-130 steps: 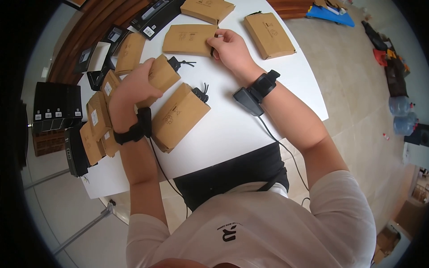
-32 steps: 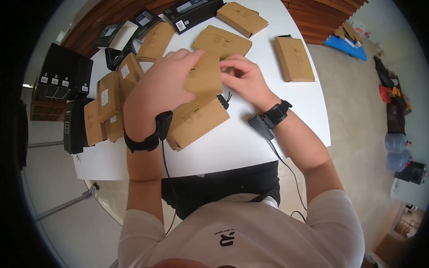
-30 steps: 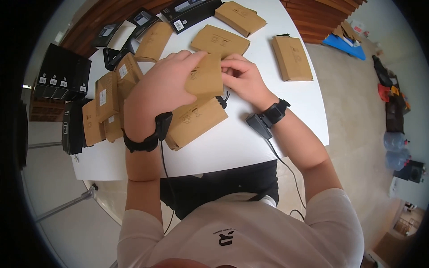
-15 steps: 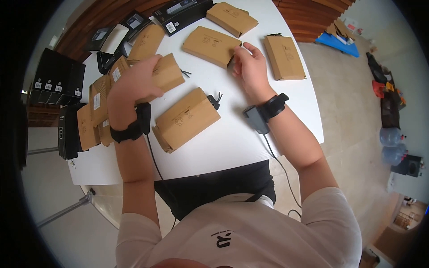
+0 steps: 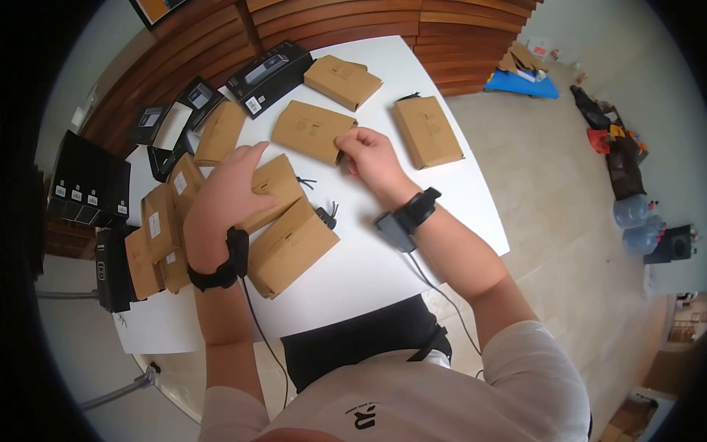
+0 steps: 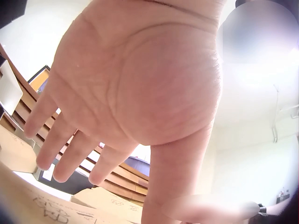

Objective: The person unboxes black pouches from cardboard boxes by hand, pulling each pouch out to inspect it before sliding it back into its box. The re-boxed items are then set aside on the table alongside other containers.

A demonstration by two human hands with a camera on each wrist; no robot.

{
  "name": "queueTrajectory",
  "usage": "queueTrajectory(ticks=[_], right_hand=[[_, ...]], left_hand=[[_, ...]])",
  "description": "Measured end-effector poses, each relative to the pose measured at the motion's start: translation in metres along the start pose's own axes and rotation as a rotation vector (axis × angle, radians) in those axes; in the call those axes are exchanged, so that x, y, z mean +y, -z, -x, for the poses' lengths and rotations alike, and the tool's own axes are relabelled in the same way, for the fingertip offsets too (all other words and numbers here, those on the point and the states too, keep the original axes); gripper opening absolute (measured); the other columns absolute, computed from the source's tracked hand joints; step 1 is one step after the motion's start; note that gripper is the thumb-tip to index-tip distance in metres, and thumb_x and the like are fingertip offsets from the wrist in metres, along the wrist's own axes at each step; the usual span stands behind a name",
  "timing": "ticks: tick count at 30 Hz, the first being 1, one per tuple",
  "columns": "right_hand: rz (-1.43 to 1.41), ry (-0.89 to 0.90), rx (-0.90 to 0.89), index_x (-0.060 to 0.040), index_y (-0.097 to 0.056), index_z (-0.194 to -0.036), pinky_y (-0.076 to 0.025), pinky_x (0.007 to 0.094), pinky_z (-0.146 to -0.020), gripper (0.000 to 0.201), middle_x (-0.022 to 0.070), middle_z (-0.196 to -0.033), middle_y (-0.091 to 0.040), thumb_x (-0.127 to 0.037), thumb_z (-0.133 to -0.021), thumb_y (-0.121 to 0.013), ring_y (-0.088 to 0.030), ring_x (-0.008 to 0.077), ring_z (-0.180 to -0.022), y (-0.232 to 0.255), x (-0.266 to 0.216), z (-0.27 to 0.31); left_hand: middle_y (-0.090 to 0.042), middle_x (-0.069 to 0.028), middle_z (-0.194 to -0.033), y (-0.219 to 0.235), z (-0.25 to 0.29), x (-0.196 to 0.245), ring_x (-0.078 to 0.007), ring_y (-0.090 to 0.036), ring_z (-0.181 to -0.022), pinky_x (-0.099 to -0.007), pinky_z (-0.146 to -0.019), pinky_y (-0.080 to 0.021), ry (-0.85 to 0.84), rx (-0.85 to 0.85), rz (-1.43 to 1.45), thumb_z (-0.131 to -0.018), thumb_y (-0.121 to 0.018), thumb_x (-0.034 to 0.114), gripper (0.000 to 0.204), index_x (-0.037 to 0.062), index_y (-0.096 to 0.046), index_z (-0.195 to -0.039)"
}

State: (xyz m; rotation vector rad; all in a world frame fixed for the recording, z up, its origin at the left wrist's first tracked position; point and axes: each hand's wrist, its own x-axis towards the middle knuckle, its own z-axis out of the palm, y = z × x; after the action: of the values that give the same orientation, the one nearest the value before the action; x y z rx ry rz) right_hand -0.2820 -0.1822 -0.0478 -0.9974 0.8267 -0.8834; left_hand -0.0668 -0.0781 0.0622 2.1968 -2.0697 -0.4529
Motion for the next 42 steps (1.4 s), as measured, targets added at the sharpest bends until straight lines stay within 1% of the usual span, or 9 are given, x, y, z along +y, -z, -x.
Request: queueTrajectory(ticks=[9, 15, 18, 21, 26, 31, 33, 36, 42], right_hand=[[-0.239, 0.083, -0.172, -0.006, -0.062, -0.098, -0.038, 0.0233, -0.055, 0.009, -0.0018, -0.074, -0.055, -0.015, -0.098, -0.06, -0.046, 0.007, -0.057, 0.002, 0.0, 0.007], [-0.25, 0.026, -0.38, -0.005, -0.063, -0.1, -0.04, 0.0243, -0.058, 0.011, -0.0009, -0.073, -0.055, -0.015, -0.1, -0.058, -0.047, 0.008, -0.061, -0.003, -0.003, 0.015], [-0.226, 0.011, -0.395, -0.0043, -0.064, -0.103, -0.04, 0.024, -0.059, 0.014, -0.0013, -0.073, -0.055, -0.016, -0.101, -0.057, -0.047, 0.008, -0.061, -0.001, 0.002, 0.014], [-0.297, 0.057, -0.478, -0.0047, -0.065, -0.105, -0.04, 0.0234, -0.059, 0.016, -0.0024, -0.076, -0.056, -0.018, -0.102, -0.056, -0.047, 0.0078, -0.062, 0.005, 0.007, 0.007], [-0.011, 0.01, -0.202, -0.0056, -0.063, -0.119, -0.038, 0.0216, -0.059, 0.024, -0.0048, -0.076, -0.054, -0.021, -0.103, -0.054, -0.044, 0.0058, -0.065, -0.011, -0.004, 0.013], [0.034, 0.009, -0.258, -0.0048, -0.062, -0.125, -0.037, 0.0201, -0.058, 0.028, -0.0059, -0.079, -0.056, -0.018, -0.101, -0.058, -0.045, 0.0039, -0.067, -0.007, -0.001, 0.014], [0.007, 0.013, -0.289, -0.0038, -0.062, -0.126, -0.037, 0.0194, -0.058, 0.029, -0.0058, -0.082, -0.058, -0.016, -0.099, -0.06, -0.046, 0.0029, -0.068, -0.002, 0.002, 0.013], [0.028, 0.063, -0.316, -0.0028, -0.059, -0.131, -0.041, 0.0192, -0.061, 0.035, -0.0042, -0.089, -0.063, -0.01, -0.097, -0.063, -0.051, 0.0023, -0.074, -0.003, 0.001, 0.014], [0.139, 0.234, -0.447, -0.0005, -0.049, -0.14, -0.051, 0.0274, -0.09, 0.057, 0.0033, -0.119, -0.065, -0.003, -0.088, -0.072, -0.062, 0.0101, -0.103, -0.011, -0.003, 0.021]], left_hand=[[-0.04, -0.0133, -0.152, -0.012, -0.008, 0.001, -0.0356, -0.034, -0.142, -0.0414, -0.115, -0.036, -0.244, 0.394, -0.09, -0.061, -0.085, 0.008, 0.095, 0.0088, -0.042, -0.145], [-0.048, -0.0107, -0.143, -0.009, -0.006, 0.003, -0.0354, -0.04, -0.136, -0.0432, -0.114, -0.036, -0.324, 0.487, -0.122, -0.062, -0.083, 0.009, 0.087, 0.011, -0.047, -0.141], [-0.052, -0.0111, -0.139, -0.002, -0.002, 0.003, -0.0331, -0.045, -0.13, -0.0398, -0.109, -0.041, -0.28, 0.29, -0.021, -0.062, -0.078, 0.004, 0.081, 0.0094, -0.051, -0.138], [-0.056, -0.0099, -0.131, 0.002, 0.003, 0.005, -0.0314, -0.049, -0.123, -0.0387, -0.106, -0.043, -0.282, 0.306, 0.021, -0.063, -0.075, 0.004, 0.074, 0.0082, -0.055, -0.134], [-0.056, -0.0093, -0.13, 0.007, 0.008, 0.006, -0.0308, -0.05, -0.122, -0.0381, -0.104, -0.044, -0.273, 0.342, 0.008, -0.063, -0.075, 0.006, 0.074, 0.0079, -0.055, -0.134], [-0.057, -0.0094, -0.127, 0.007, 0.014, 0.011, -0.0305, -0.05, -0.121, -0.0383, -0.102, -0.045, -0.283, 0.372, -0.023, -0.064, -0.076, 0.008, 0.073, 0.0069, -0.055, -0.133], [-0.059, -0.0076, -0.112, 0.003, 0.014, 0.009, -0.0303, -0.053, -0.107, -0.04, -0.095, -0.047, -0.358, 0.464, -0.015, -0.064, -0.078, 0.014, 0.068, 0.0073, -0.057, -0.129], [-0.059, -0.0077, -0.113, 0.004, 0.016, 0.01, -0.03, -0.053, -0.106, -0.0395, -0.094, -0.048, -0.334, 0.373, 0.012, -0.062, -0.078, 0.012, 0.069, 0.0068, -0.057, -0.128], [-0.059, -0.0102, -0.12, 0.01, 0.019, 0.002, -0.0314, -0.053, -0.111, -0.0372, -0.097, -0.047, -0.279, 0.237, 0.087, -0.06, -0.078, 0.011, 0.075, 0.0034, -0.055, -0.132]])
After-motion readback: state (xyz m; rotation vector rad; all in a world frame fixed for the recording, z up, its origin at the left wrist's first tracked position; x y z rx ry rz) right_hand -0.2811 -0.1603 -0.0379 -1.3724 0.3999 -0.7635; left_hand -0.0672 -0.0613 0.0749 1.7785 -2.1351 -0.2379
